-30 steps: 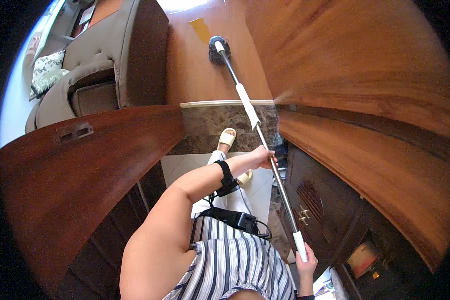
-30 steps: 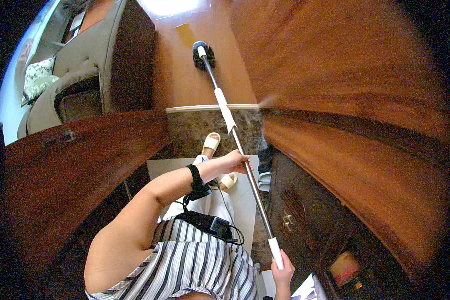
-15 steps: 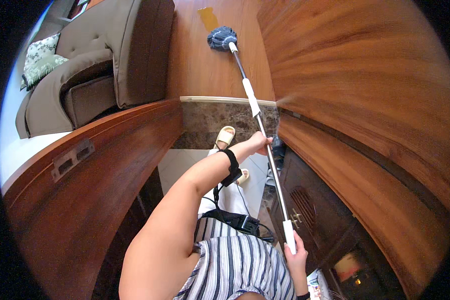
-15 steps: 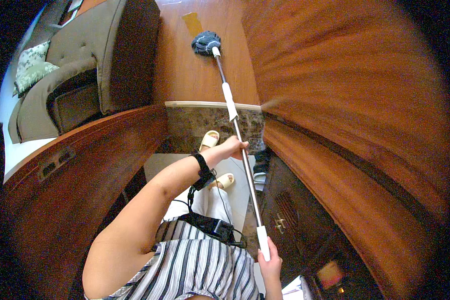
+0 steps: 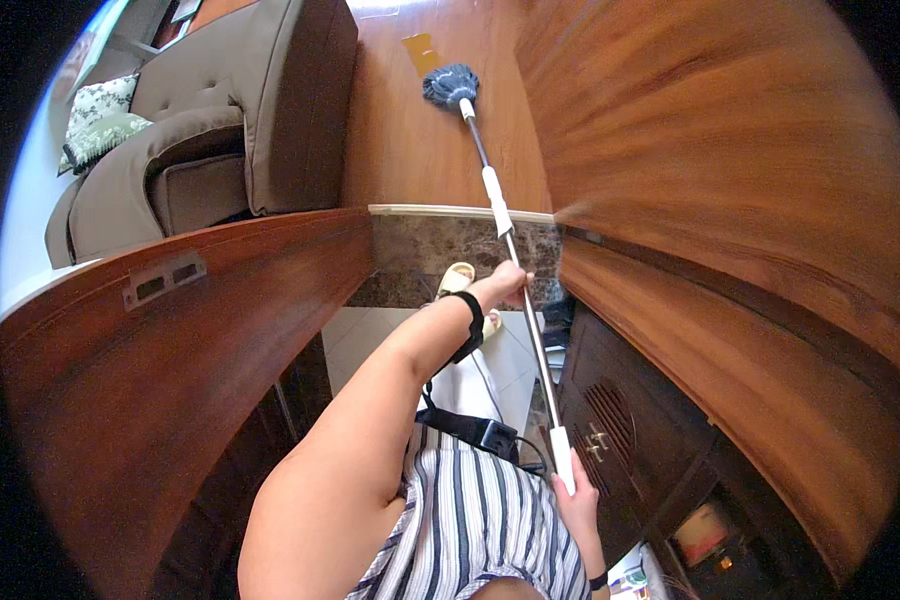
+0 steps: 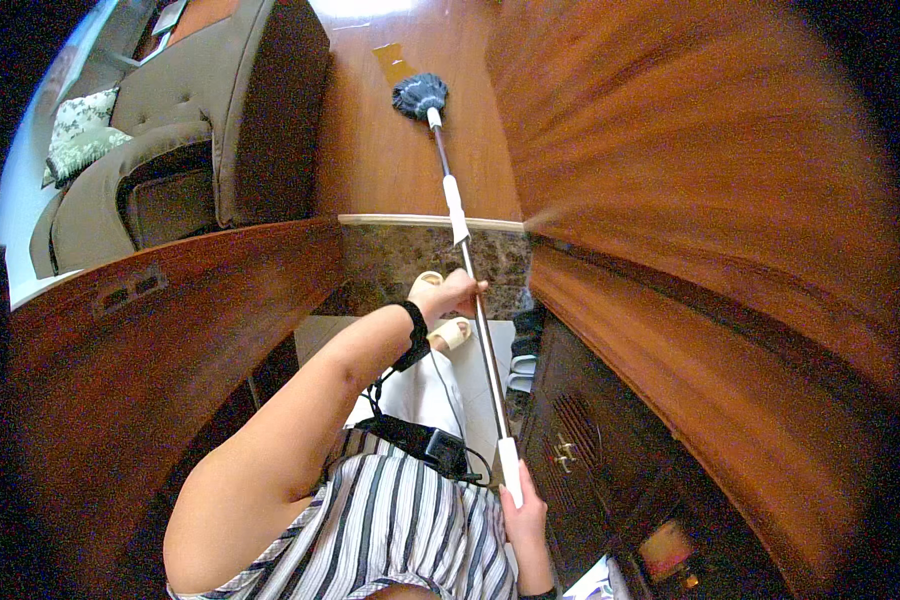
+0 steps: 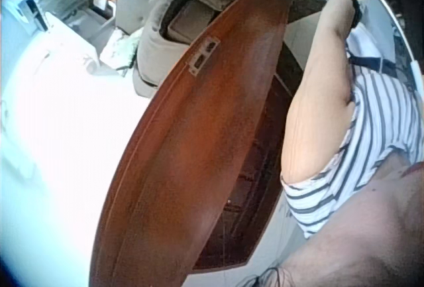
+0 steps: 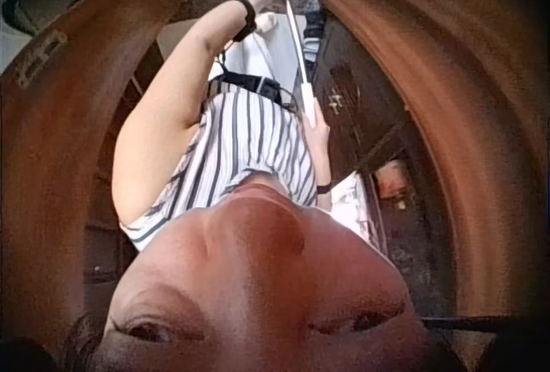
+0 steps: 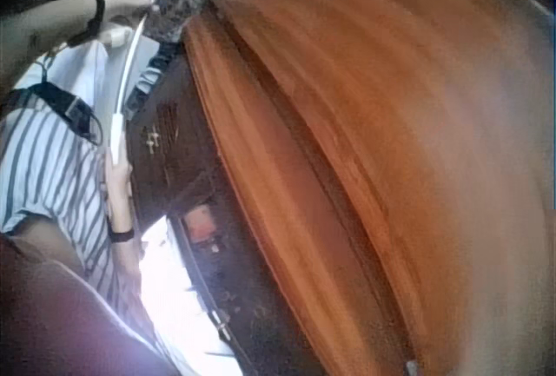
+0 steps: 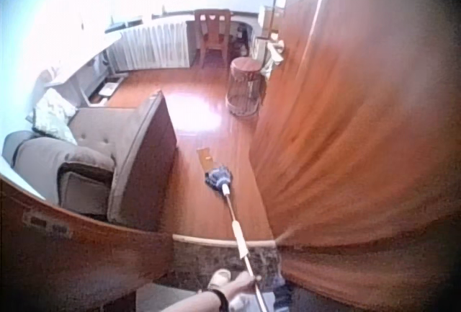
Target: Mopping the bathroom floor and adjacent hallway using a spin mop
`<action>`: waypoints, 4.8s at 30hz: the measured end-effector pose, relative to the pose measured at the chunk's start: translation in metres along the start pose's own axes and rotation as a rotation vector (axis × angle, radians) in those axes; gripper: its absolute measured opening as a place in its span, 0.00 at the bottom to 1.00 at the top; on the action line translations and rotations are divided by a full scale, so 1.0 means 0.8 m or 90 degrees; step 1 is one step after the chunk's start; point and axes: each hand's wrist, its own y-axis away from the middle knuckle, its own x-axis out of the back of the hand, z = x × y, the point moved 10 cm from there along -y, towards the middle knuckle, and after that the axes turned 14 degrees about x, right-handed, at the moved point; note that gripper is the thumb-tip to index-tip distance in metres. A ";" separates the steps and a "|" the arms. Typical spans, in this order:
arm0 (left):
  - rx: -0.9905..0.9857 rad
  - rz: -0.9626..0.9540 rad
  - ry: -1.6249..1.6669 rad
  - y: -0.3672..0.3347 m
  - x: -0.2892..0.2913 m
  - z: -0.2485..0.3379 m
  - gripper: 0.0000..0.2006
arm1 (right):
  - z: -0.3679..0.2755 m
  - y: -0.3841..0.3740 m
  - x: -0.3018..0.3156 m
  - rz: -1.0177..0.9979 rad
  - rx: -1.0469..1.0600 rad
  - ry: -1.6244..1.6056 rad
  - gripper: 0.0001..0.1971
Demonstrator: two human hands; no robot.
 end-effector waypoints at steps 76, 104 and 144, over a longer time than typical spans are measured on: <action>0.072 0.002 -0.045 0.029 0.013 -0.023 0.11 | -0.012 -0.012 0.039 0.009 0.066 0.126 0.24; 0.010 0.012 -0.018 0.005 -0.027 0.004 0.12 | -0.038 -0.036 0.086 0.023 0.084 0.179 0.24; 0.204 -0.173 0.312 -0.056 -0.071 -0.074 0.16 | -0.019 0.028 0.072 -0.043 -0.148 0.370 0.26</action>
